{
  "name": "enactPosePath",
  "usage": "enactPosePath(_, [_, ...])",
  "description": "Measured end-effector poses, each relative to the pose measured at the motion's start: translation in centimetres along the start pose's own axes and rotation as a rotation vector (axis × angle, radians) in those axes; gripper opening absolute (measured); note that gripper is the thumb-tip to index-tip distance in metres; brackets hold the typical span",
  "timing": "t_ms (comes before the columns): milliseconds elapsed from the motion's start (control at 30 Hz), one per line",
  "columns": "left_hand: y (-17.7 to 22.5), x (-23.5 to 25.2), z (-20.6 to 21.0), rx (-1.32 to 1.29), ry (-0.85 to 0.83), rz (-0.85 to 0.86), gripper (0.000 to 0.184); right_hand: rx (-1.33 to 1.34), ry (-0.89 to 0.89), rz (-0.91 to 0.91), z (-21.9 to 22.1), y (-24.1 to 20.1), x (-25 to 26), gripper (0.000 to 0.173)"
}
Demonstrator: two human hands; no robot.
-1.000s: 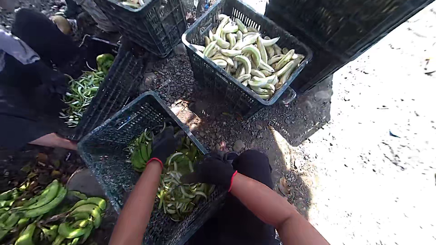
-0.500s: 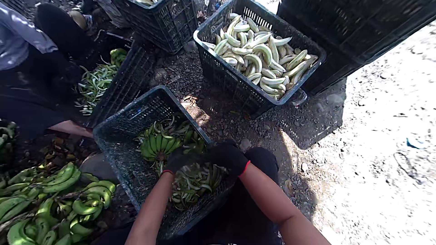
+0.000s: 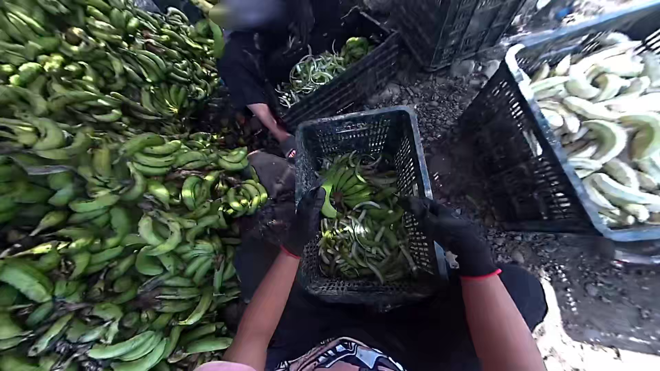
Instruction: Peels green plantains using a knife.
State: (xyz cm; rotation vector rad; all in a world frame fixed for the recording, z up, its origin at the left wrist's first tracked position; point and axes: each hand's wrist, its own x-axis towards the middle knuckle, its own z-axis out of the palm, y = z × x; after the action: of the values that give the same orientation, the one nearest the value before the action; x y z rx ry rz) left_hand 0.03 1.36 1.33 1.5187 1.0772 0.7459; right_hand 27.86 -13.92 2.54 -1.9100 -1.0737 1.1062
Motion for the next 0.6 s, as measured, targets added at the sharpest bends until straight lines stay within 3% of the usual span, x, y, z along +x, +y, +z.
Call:
enactPosePath(67, [-1.3,0.1,0.0,0.051,-0.011,-0.080,0.044,0.005,-0.014,-0.049,2.4,0.2,0.1,0.056])
enactPosePath(200, [-1.8,-2.0,1.2,-0.489,-0.074,-0.195,0.037,-0.169,-0.029,-0.188,7.4,1.8,-0.2,0.062])
enactPosePath(267, [-3.2,-2.8,1.3,-0.611,-0.104,-0.190,0.038,-0.196,-0.085,-0.182,9.8,2.1,-0.9,0.061])
enactPosePath(467, [-4.5,-4.0,1.3,-0.316,-0.137,-0.097,0.052,-0.433,-0.099,-0.115,13.4,1.5,-1.9,0.054])
enactPosePath(600, [-4.9,-4.8,1.7,-0.445,-0.093,-0.142,0.060,-0.447,-0.091,-0.122,14.1,0.6,-2.6,0.056])
